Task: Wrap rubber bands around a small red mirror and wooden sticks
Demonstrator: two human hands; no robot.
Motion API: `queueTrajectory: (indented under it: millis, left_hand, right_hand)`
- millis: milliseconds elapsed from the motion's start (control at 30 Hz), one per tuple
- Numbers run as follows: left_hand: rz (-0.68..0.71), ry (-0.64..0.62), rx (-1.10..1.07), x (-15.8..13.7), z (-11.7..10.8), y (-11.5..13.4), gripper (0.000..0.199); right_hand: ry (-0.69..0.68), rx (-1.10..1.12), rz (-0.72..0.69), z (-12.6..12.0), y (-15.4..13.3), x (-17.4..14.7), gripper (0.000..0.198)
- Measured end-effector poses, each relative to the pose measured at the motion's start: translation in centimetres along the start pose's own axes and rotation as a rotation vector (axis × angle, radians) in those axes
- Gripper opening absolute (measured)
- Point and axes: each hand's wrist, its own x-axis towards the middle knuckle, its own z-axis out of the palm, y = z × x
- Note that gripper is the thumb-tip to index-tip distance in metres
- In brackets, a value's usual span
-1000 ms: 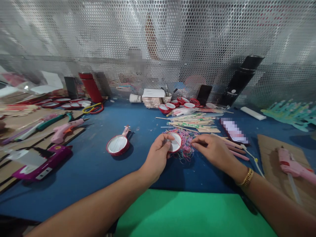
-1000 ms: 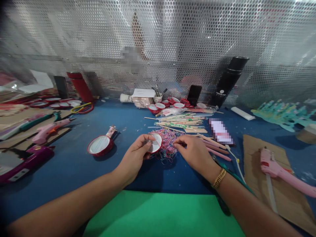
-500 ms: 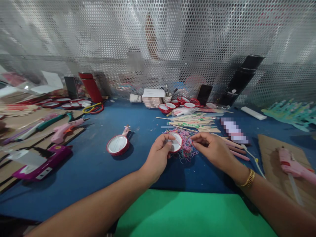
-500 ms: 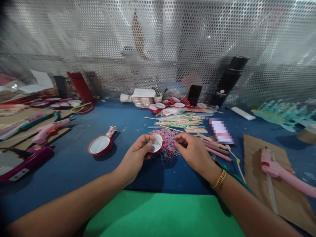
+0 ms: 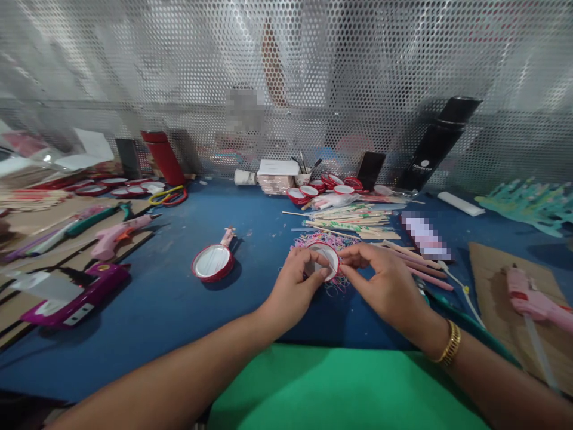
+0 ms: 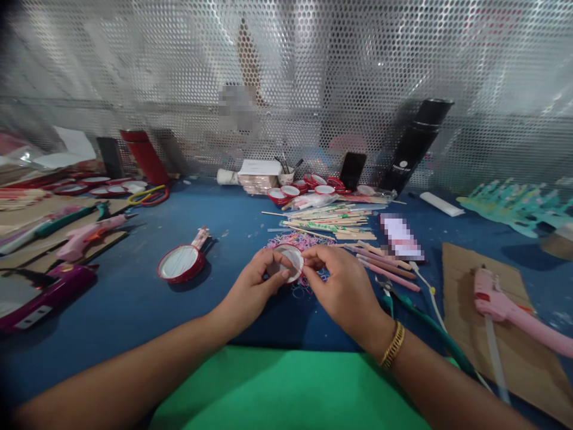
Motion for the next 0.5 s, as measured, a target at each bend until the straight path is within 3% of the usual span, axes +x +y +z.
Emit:
queueTrajectory:
  millis: [167,267,400,500]
  left_hand:
    - [-0.072,0.077,-0.106,0.2,-0.1,-0.6,0.009]
    - [-0.111,0.081,-0.159,0.3,-0.1,-0.8,0.013]
    - [-0.131,0.08,-0.183,0.2,0.0,-0.8,0.013]
    - [-0.131,0.075,-0.187,0.3,0.0,-0.8,0.013]
  right_hand:
    - [-0.05,-0.254,-0.029,-1.3,1.0,0.5,0.021]
    - [-0.131,-0.36,-0.064,-1.8,1.3,0.8,0.012]
    - [-0.292,-0.399,-0.114,-2.2,1.3,0.9,0.005]
    - [-0.32,-0.407,-0.159,-2.2,1.4,0.7,0.005]
